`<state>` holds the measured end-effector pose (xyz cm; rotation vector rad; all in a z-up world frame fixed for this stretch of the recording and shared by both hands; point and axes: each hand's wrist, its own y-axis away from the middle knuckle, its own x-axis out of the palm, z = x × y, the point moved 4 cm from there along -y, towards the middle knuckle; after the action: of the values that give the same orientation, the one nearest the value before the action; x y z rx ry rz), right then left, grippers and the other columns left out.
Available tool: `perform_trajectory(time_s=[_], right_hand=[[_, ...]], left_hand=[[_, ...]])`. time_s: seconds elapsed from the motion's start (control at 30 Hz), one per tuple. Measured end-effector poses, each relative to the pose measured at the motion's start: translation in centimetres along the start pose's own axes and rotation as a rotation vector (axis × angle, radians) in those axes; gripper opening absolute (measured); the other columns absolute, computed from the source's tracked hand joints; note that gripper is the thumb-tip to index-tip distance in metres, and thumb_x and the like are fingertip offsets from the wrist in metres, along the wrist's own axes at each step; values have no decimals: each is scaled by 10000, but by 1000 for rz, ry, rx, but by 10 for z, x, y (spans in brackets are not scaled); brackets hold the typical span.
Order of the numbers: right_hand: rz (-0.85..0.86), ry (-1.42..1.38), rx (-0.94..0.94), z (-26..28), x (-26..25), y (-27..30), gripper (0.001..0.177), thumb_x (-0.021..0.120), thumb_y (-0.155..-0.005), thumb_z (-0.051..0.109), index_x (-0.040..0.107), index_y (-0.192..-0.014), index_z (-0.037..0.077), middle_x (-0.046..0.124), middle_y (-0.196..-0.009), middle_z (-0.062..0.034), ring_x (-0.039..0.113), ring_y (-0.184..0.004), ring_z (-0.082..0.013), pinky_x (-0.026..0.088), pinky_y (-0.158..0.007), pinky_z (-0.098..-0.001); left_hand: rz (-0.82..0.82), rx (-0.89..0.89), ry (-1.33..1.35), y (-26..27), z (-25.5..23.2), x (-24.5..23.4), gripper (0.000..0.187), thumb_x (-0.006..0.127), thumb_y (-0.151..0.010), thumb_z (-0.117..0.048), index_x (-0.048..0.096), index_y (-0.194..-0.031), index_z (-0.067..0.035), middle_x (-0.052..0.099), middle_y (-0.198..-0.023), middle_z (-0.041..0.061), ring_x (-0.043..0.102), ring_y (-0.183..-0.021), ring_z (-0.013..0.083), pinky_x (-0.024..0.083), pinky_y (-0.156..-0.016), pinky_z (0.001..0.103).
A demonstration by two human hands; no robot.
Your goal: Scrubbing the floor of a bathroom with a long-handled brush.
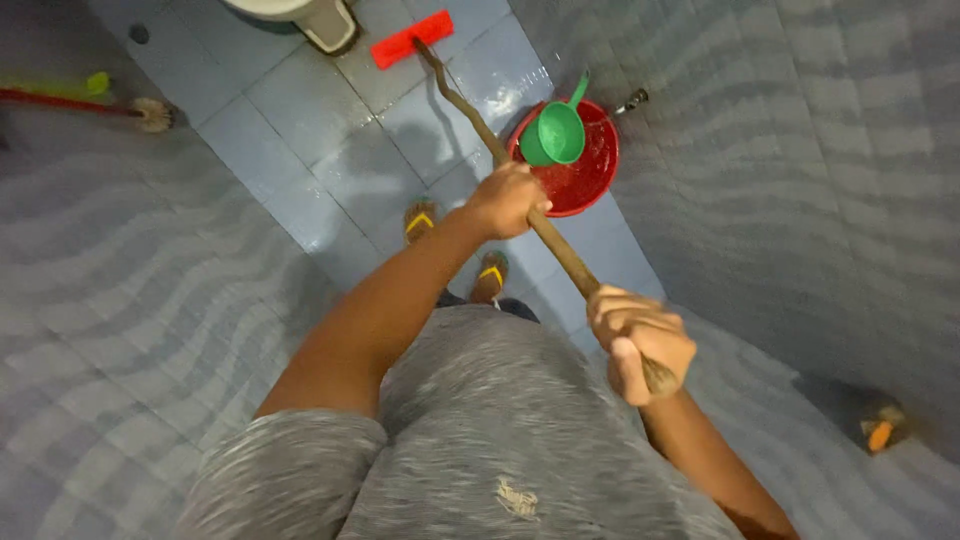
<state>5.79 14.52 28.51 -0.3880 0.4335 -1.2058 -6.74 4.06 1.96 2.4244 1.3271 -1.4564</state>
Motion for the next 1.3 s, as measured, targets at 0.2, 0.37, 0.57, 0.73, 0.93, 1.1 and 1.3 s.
perform_trajectory(time_s=[0.2, 0.37, 0.57, 0.73, 0.93, 1.1, 1.3], right_hand=[[31, 162, -9, -57, 17, -29, 314, 516, -976, -11, 400, -685, 10, 441, -658, -120, 484, -592, -265, 411, -555, -390], [125, 160, -71, -49, 11, -21, 345, 519, -998, 16, 414, -670, 38, 458, -642, -108, 484, -581, -248, 419, -563, -412], [57, 64, 67, 16, -12, 6, 426, 532, -956, 53, 317, -590, 89, 363, -560, -39, 352, -489, -186, 357, -518, -366], [0, 12, -65, -15, -6, -10, 411, 486, -920, -30, 275, -590, 95, 360, -560, -52, 341, -476, -188, 342, -499, -369], [147, 0, -27, 3, -2, -8, 384, 503, -908, -82, 292, -617, 54, 375, -599, -98, 378, -524, -245, 353, -538, -403], [181, 95, 99, 74, -22, 23, 378, 535, -953, 72, 380, -608, 67, 399, -565, -73, 445, -513, -223, 450, -554, -417], [72, -112, 50, 43, -17, 6, 465, 549, -982, 122, 311, -584, 98, 339, -496, -28, 335, -416, -176, 337, -448, -382]], left_hand=[[-96, -90, -36, -1, 109, 18, 83, 742, -785, -244, 771, -817, -173, 695, -848, 95, 651, -855, 329, 498, -822, 475], [25, -194, -166, -15, 62, -19, 229, 741, -829, -357, 757, -722, -156, 692, -765, 103, 654, -877, 339, 491, -898, 504], [101, -223, 96, -5, -22, 3, 98, 723, -783, -265, 776, -773, -184, 724, -833, 68, 611, -996, 332, 445, -935, 514], [-9, -157, 154, -9, 22, 0, 110, 746, -752, -233, 778, -832, -164, 713, -845, 80, 622, -923, 323, 459, -851, 503], [-34, -215, 4, -15, 5, -9, 210, 771, -832, -318, 728, -710, -153, 678, -794, 114, 633, -872, 327, 478, -849, 502], [287, -233, 95, 14, -101, 1, 198, 690, -865, -275, 704, -692, -180, 691, -732, 70, 652, -863, 274, 445, -841, 479], [225, -343, 140, 13, -79, -23, 195, 668, -870, -281, 741, -724, -173, 721, -818, 78, 651, -910, 297, 433, -869, 501]])
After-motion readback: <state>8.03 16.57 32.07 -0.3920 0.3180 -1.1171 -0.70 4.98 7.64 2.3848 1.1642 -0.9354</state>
